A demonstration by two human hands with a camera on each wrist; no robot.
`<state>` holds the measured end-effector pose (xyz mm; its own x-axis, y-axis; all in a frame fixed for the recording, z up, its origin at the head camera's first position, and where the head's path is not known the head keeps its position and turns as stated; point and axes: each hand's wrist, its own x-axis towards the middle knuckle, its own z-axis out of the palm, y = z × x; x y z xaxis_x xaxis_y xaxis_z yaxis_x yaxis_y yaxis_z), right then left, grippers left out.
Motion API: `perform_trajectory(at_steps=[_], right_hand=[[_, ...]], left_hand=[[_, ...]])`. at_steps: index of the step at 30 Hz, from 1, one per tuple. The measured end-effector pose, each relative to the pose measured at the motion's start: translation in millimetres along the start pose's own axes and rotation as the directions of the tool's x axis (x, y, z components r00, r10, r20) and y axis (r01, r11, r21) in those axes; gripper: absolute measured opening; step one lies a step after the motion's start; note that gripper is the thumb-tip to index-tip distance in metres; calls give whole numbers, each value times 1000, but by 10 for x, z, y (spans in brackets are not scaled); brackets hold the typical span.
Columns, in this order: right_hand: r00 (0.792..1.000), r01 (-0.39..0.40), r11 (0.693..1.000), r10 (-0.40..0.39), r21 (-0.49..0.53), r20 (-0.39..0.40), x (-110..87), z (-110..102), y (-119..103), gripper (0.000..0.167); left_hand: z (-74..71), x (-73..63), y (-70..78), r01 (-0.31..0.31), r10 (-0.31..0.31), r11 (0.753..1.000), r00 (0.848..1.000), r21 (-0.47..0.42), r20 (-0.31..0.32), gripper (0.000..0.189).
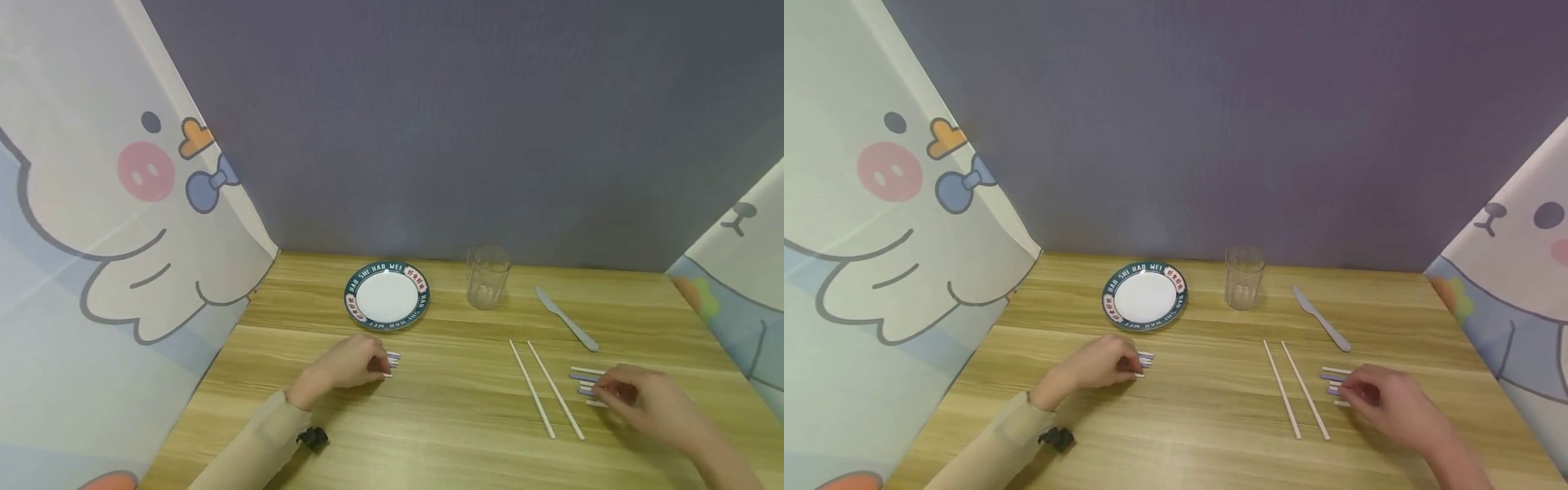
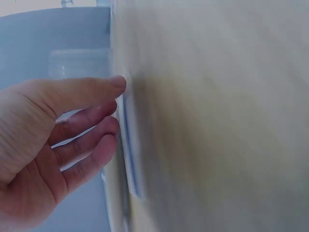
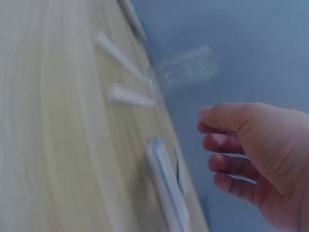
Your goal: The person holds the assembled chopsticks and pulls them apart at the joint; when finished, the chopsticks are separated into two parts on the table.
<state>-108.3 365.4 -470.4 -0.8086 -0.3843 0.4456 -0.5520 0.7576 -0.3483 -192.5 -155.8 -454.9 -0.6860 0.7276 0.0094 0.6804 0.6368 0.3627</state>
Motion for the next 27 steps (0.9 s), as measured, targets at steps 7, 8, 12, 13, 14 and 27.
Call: perform_trajectory(at_steps=[7, 8, 12, 13, 14, 27], right_hand=[[997, -72, 997, 72, -39, -4, 216, 9, -315, 19], [997, -83, 996, 83, -43, 1, 238, 23, -347, 17], [993, -118, 992, 118, -36, 27, 308, 89, -450, 13], [992, -121, 992, 122, -34, 32, 327, 108, -471, 13], [992, -117, 992, 119, -34, 36, 343, 128, -492, 13], [976, -173, 985, 168, 23, 140, 478, 375, -754, 14]], left_hand=[[-110, 347, 271, -68, 68, 998, 997, 1, 27, 2], [-121, 408, 312, -75, 75, 997, 997, 10, 25, 2], [-143, 644, 471, -94, 94, 995, 995, 39, 19, 5], [-143, 706, 510, -97, 96, 994, 995, 41, 21, 5], [-137, 766, 546, -104, 103, 994, 994, 45, 23, 6], [170, 1532, 952, -234, 224, 965, 970, 115, 94, 20]])
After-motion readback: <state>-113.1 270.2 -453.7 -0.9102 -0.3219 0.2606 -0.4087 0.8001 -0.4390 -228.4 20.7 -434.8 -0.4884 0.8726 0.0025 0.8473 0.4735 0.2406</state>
